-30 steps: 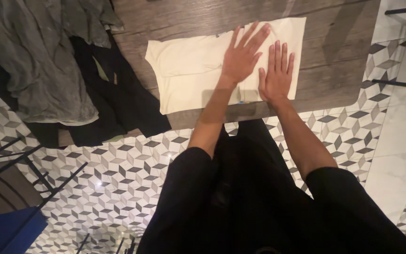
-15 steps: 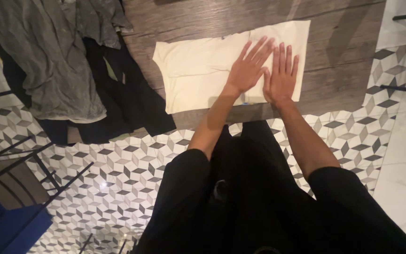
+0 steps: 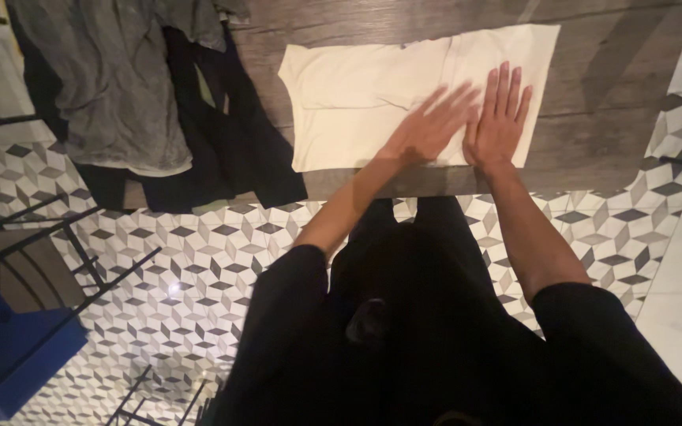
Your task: The person folds a white t-shirt on a table, places it in a drawer, and then begins to fold a gray cloth.
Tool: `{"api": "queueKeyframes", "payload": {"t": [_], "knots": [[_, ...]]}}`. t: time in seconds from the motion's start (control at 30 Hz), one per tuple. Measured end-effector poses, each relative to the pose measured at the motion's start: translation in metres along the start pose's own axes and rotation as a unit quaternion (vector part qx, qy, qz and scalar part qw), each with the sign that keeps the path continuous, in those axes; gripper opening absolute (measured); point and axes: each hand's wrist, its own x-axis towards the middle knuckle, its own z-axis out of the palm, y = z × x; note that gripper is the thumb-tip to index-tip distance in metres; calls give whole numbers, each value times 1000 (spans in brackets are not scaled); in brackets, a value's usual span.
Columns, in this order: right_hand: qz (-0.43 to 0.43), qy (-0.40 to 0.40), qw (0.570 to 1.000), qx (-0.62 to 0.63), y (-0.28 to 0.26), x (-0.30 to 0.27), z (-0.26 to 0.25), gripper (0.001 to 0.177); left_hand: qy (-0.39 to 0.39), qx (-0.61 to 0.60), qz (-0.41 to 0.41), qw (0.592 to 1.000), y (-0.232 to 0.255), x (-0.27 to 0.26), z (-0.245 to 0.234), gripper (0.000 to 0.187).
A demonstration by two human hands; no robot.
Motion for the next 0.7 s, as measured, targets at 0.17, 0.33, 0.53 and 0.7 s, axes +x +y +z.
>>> {"api": "queueKeyframes", "payload": {"t": [0.17,0.33,0.53,0.7], "knots": [[-9,33,999,7,4,-5,7,67,-55,-70,-87,992,-10,56,0,68],[65,48,996,43,1,-30,12,75,-17,-41,-97,994,-10,50,-15,65],[164,105,980,35,-1,-80,22,83,9,-68,-90,994,-10,49,-23,65],[91,167,981,38,15,-34,23,76,10,-70,-92,993,-10,49,-23,64]]}}
